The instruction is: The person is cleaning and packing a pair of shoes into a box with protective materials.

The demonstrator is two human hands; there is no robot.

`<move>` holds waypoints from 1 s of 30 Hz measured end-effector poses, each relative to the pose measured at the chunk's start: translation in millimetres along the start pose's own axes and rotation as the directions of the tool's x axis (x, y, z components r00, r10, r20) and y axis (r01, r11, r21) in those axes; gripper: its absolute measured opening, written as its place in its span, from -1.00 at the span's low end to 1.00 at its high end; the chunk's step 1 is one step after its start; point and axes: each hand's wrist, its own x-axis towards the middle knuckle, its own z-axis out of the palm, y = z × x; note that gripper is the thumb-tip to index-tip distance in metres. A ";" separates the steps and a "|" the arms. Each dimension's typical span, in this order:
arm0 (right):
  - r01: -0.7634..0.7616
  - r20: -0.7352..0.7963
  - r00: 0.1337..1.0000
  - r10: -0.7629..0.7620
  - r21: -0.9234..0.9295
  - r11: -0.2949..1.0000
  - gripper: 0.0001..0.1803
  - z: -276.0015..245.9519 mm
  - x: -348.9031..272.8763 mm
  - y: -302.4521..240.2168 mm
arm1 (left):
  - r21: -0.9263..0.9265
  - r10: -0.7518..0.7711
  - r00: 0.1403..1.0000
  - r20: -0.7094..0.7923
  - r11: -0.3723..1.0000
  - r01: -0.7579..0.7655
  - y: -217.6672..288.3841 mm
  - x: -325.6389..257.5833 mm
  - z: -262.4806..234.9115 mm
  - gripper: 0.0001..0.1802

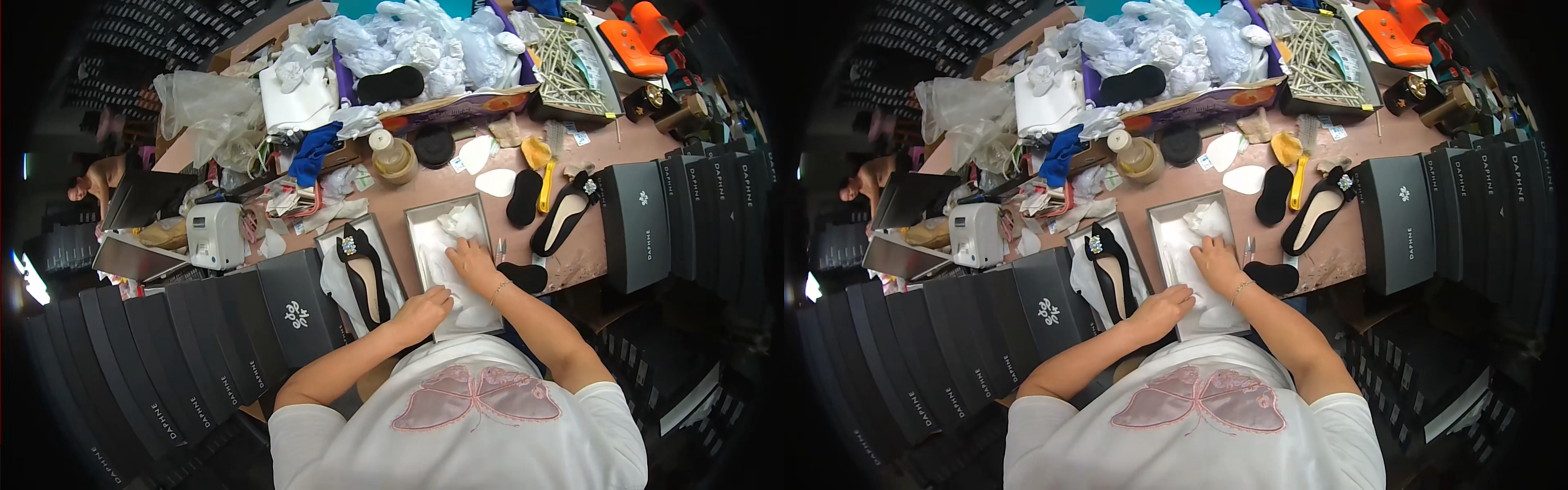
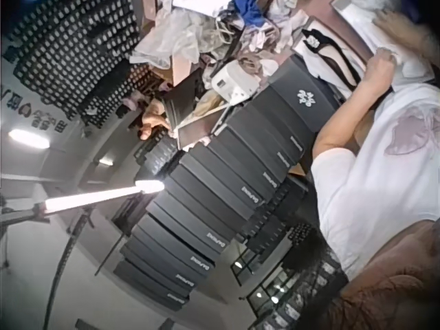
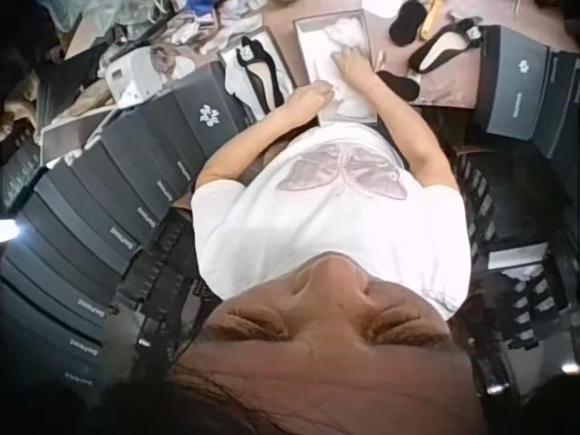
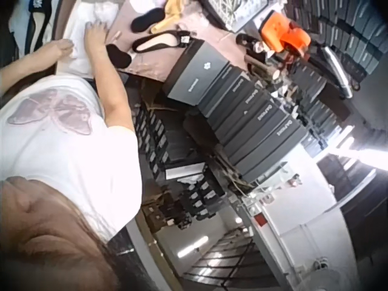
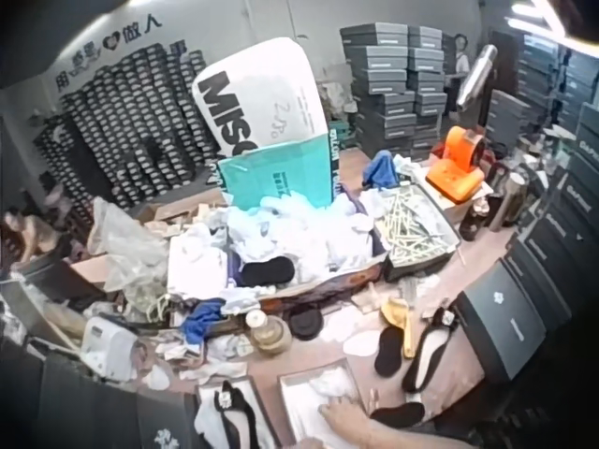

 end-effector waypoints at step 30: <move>-0.375 -0.282 0.803 0.526 0.448 0.812 -0.73 -114.0 26.4 147.5 | -0.589 -0.333 0.758 -0.561 0.804 -0.083 -48.0 269.0 -93.7 -0.72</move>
